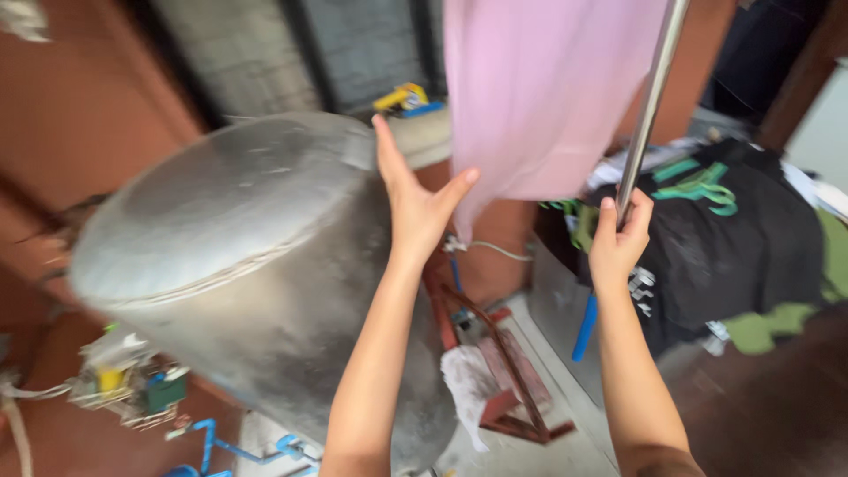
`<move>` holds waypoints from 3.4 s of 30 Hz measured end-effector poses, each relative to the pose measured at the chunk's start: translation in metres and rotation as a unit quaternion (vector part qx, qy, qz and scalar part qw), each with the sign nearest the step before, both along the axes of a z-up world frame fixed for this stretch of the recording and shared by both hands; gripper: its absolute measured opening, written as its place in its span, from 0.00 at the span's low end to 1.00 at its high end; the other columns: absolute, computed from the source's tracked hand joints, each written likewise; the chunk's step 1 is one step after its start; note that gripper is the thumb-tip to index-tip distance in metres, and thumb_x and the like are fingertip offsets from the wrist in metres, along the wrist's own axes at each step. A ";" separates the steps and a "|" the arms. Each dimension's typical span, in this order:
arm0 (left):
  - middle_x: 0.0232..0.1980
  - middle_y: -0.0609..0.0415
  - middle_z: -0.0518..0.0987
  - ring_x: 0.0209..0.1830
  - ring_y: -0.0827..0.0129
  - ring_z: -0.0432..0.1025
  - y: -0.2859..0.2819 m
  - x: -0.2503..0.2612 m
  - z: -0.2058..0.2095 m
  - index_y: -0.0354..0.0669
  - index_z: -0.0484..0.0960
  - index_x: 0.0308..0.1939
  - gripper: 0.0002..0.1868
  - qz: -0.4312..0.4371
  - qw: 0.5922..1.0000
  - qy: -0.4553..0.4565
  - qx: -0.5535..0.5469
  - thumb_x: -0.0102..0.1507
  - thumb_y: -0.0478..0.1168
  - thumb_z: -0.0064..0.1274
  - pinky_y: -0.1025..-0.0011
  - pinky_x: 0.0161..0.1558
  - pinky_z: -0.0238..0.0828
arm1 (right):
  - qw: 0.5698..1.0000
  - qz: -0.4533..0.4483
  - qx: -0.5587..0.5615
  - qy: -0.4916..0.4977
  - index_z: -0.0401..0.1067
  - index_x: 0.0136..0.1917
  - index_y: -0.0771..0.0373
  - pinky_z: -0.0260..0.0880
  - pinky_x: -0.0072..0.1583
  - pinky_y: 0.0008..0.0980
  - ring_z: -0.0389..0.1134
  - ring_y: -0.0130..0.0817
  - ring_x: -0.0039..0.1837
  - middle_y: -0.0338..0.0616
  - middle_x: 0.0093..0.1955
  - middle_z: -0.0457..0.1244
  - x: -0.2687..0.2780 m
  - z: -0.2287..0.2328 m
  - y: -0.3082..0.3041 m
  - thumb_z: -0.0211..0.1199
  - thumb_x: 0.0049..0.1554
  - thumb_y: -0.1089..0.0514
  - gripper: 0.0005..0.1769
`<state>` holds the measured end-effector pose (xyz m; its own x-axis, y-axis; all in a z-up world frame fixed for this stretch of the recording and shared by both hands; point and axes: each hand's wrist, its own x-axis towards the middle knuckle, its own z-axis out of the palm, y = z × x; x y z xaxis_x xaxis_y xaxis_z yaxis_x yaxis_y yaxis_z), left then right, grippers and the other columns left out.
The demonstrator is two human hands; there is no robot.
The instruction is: The person uses a laundry pole to hook and remove various pieces of clothing on hangers from an overhead clothesline, placing them one at a time into a laundry basket on the floor.
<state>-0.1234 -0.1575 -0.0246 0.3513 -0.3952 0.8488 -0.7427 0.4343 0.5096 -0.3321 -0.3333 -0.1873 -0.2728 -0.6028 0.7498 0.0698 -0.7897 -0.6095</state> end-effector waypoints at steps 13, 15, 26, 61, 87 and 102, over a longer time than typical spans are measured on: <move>0.82 0.40 0.48 0.82 0.52 0.45 -0.256 -0.183 -0.133 0.36 0.41 0.81 0.61 -0.313 0.928 0.164 0.118 0.59 0.59 0.63 0.58 0.80 0.41 | 0.962 -0.141 0.210 0.107 0.64 0.71 0.63 0.65 0.44 0.32 0.62 0.32 0.38 0.42 0.40 0.63 -0.152 -0.159 0.036 0.59 0.67 0.56 0.21; 0.81 0.42 0.49 0.82 0.53 0.46 -0.289 -0.226 -0.169 0.37 0.42 0.81 0.59 -0.371 0.887 0.214 0.172 0.60 0.60 0.61 0.59 0.80 0.41 | 0.945 -0.198 0.201 0.164 0.62 0.74 0.63 0.68 0.45 0.34 0.66 0.37 0.40 0.47 0.44 0.65 -0.183 -0.176 0.030 0.58 0.67 0.57 0.24; 0.78 0.51 0.57 0.78 0.62 0.53 -0.403 -0.341 -0.369 0.40 0.50 0.80 0.50 -0.462 0.655 0.465 0.375 0.65 0.67 0.48 0.63 0.78 0.44 | 0.813 -0.210 0.457 0.293 0.58 0.75 0.50 0.67 0.47 0.54 0.70 0.60 0.45 0.57 0.48 0.68 -0.253 -0.312 -0.001 0.53 0.64 0.47 0.28; 0.29 0.56 0.76 0.28 0.74 0.71 -0.087 -0.120 -0.245 0.45 0.75 0.53 0.12 -0.065 0.923 0.320 0.202 0.73 0.47 0.41 0.67 0.33 0.73 | 0.781 0.372 0.388 0.316 0.75 0.57 0.63 0.67 0.48 0.34 0.64 0.31 0.43 0.49 0.42 0.67 -0.012 -0.319 0.065 0.66 0.58 0.54 0.16; 0.71 0.41 0.71 0.73 0.49 0.66 0.095 0.121 0.082 0.41 0.72 0.67 0.27 0.171 0.980 -0.092 -0.050 0.67 0.48 0.55 0.60 0.70 0.62 | 0.938 0.301 -0.153 0.081 0.54 0.82 0.51 0.70 0.41 0.28 0.64 0.25 0.38 0.41 0.53 0.63 0.330 0.316 0.061 0.56 0.65 0.66 0.35; 0.65 0.45 0.72 0.65 0.53 0.69 0.067 0.155 0.086 0.41 0.74 0.62 0.23 0.180 0.978 -0.082 -0.062 0.66 0.45 0.58 0.61 0.66 0.65 | 0.961 0.168 -0.191 0.104 0.54 0.83 0.51 0.68 0.55 0.40 0.67 0.48 0.49 0.52 0.47 0.61 0.353 0.300 0.042 0.59 0.63 0.68 0.38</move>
<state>0.0312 -0.0904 0.0615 0.3033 -0.1620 0.9390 -0.9266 0.1800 0.3303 0.0213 -0.2908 0.1126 0.0690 -0.2997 0.9516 0.2680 -0.9132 -0.3070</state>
